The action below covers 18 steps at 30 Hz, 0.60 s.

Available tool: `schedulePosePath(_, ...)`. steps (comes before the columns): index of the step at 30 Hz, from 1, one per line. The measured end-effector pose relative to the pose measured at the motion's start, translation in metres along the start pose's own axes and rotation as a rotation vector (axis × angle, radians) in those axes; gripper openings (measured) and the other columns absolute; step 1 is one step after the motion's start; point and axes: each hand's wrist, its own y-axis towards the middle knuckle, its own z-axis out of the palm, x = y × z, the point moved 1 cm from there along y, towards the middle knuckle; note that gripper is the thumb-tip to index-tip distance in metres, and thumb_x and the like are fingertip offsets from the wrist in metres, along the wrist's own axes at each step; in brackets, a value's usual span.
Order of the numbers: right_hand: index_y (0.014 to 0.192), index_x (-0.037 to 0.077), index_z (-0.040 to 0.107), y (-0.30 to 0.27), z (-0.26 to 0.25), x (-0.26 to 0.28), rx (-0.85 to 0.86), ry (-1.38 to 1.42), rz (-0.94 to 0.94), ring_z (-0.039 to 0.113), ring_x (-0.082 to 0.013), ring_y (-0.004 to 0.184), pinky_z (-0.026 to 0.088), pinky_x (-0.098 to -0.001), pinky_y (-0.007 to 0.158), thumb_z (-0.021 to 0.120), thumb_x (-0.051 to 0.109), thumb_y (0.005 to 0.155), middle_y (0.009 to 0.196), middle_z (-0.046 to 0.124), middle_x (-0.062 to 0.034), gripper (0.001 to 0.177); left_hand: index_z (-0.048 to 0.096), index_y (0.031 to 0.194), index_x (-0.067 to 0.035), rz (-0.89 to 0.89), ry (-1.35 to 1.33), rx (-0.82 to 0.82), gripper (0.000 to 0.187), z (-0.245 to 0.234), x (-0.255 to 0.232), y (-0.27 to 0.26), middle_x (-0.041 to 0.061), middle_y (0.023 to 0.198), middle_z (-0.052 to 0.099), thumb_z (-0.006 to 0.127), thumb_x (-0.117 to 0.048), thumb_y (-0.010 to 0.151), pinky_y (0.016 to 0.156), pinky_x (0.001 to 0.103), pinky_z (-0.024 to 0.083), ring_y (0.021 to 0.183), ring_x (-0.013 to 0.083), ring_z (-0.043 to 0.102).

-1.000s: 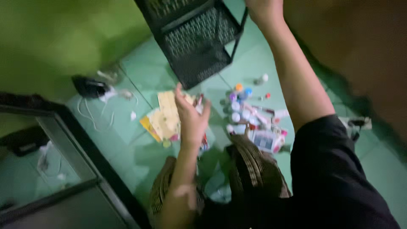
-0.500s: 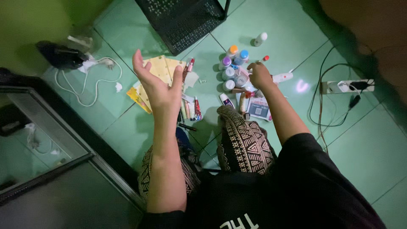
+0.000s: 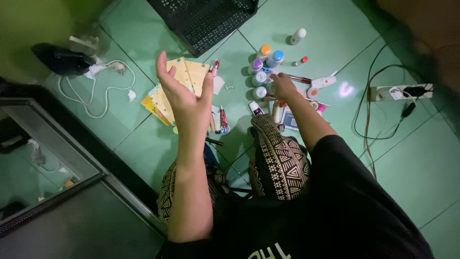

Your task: The person sits on the floor and organizes various personal care items, including bottles, tubes, and makeup, by picking them up and placing them onto a black metal shelving unit.

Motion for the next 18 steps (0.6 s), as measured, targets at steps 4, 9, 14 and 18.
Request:
schedulePosePath(4,0.137,0.009,0.054,0.010,-0.009,0.007,0.068,-0.069,0.065,0.056,-0.0430,0.121,0.050,-0.0480,0.100,0.087,0.009,0.064,0.131,0.057,-0.0226,0.080,0.016,0.163,-0.006,0.028,0.031,0.002,0.090,-0.003,0.005,-0.001,0.025,0.167,0.028,0.078,-0.018,0.100,0.125,0.053,0.034,0.150,0.0406,0.040)
schedulePosePath(9,0.131,0.007,0.056,0.031,-0.015,-0.010,-0.039,-0.039,0.195,0.055,-0.0425,0.123,0.050,-0.0480,0.100,0.080,0.004,0.072,0.134,0.055,-0.0226,0.064,0.016,0.163,-0.006,0.033,0.028,0.001,0.088,-0.003,0.005,-0.003,0.026,0.168,0.027,0.077,-0.020,0.101,0.126,0.054,0.034,0.151,0.0421,0.040)
schedulePosePath(14,0.131,0.004,0.057,0.041,-0.011,-0.032,-0.135,-0.013,0.203,0.055,-0.0420,0.124,0.050,-0.0461,0.104,0.073,-0.003,0.075,0.131,0.055,-0.0251,0.059,0.016,0.164,-0.006,0.036,0.036,0.016,0.087,-0.001,0.001,-0.003,0.025,0.168,0.027,0.076,-0.020,0.102,0.126,0.054,0.035,0.151,0.0417,0.040)
schedulePosePath(18,0.127,0.005,0.059,0.036,-0.010,-0.033,-0.134,-0.007,0.190,0.056,-0.0430,0.122,0.050,-0.0470,0.101,0.076,-0.001,0.073,0.130,0.055,-0.0265,0.057,0.016,0.164,-0.006,0.033,0.055,0.040,0.087,-0.001,-0.001,-0.002,0.026,0.168,0.027,0.076,-0.019,0.102,0.126,0.054,0.034,0.153,0.0428,0.037)
